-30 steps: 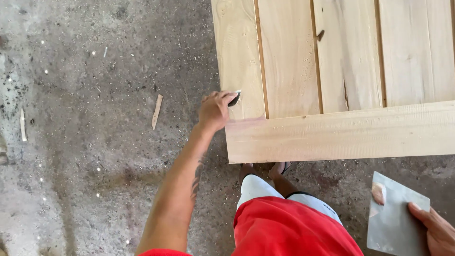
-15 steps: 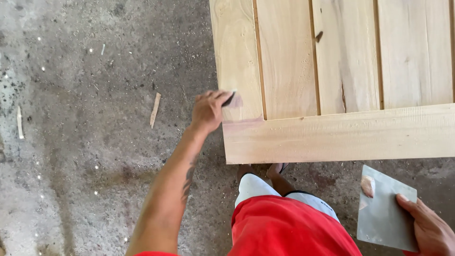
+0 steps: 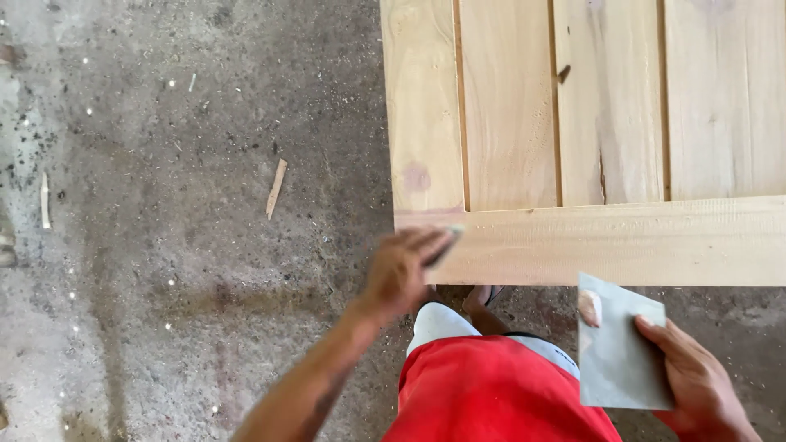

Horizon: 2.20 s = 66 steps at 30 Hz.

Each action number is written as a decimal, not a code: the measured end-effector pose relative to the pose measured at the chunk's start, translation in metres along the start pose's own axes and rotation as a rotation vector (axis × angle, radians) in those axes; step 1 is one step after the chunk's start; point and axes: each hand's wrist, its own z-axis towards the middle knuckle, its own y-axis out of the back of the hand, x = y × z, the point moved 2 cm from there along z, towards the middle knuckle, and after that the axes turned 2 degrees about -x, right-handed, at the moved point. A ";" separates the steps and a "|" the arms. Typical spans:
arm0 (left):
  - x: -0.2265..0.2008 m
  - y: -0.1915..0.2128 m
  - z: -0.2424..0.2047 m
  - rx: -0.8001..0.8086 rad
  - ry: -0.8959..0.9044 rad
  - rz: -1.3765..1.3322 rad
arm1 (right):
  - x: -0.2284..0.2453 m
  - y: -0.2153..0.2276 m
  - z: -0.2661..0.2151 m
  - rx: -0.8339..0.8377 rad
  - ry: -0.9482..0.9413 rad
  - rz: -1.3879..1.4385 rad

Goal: Apply wood filler paste to cracks and joints of a wooden door using a putty knife.

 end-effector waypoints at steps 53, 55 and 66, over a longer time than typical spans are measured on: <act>0.133 0.036 0.273 0.675 -0.254 0.400 | -0.212 -0.108 -0.031 -0.298 0.021 0.527; 0.142 0.023 0.267 0.703 -0.284 0.449 | -0.213 -0.127 -0.041 -0.367 -0.007 0.479; 0.158 0.029 0.224 0.682 -0.517 0.478 | -0.163 -0.196 -0.085 -0.460 -0.096 0.649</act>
